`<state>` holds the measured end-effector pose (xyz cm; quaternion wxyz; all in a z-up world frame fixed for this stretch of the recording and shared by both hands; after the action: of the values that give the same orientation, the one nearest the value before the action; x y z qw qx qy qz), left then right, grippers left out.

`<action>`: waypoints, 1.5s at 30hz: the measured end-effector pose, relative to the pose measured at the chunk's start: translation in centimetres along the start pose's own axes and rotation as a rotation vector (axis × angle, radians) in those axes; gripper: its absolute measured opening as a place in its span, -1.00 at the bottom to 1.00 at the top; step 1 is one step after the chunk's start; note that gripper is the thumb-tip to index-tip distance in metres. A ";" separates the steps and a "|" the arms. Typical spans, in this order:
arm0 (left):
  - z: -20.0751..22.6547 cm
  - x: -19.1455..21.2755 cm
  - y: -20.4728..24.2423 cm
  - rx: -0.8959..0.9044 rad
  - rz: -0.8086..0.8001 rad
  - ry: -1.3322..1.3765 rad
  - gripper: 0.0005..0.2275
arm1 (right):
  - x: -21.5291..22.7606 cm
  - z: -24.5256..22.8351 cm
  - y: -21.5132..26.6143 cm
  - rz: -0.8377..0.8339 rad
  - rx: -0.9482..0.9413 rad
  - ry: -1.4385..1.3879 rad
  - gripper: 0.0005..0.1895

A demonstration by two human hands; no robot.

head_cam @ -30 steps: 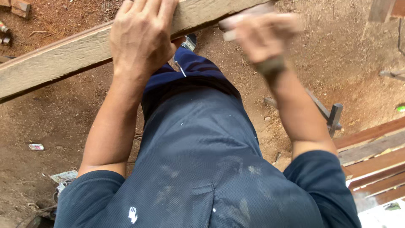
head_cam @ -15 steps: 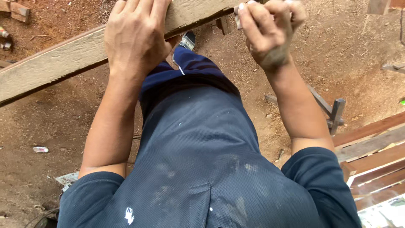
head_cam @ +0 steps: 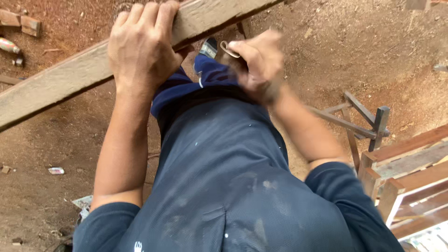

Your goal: The person sands a long wooden beam by hand using sandpaper, rubbing the surface and edges repeatedly.

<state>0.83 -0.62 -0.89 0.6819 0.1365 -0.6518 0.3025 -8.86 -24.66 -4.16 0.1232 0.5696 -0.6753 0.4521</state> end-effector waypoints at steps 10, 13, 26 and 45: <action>-2.9 2.3 -0.5 0.012 -0.174 0.448 -0.59 | -3.2 -1.7 0.9 0.310 -1.064 -1.096 -0.80; -3.9 1.8 -0.9 -0.007 -0.342 0.364 -0.56 | -6.3 -1.8 0.6 0.414 -1.001 -0.858 -0.76; -3.9 -0.7 -1.2 -0.121 -0.307 0.261 -0.43 | -9.3 -2.9 0.0 0.645 -1.078 -0.508 -0.63; -3.6 -0.2 -0.9 -0.167 -0.138 0.342 -0.50 | -7.9 1.0 0.3 0.612 -0.825 0.195 -0.63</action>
<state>4.26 0.70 -1.34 0.8107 0.0706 -0.5385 0.2185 -6.24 -20.24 -10.26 0.2622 0.2056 -0.9181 0.2146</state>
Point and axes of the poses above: each hand's wrist, its own y-axis away from the middle knuckle, its own x-axis out of the back of the hand, z = x × y, the point moved 1 cm from there along -y, towards the middle knuckle, and after that the axes turned 11 degrees about -x, right-handed, at the moved point
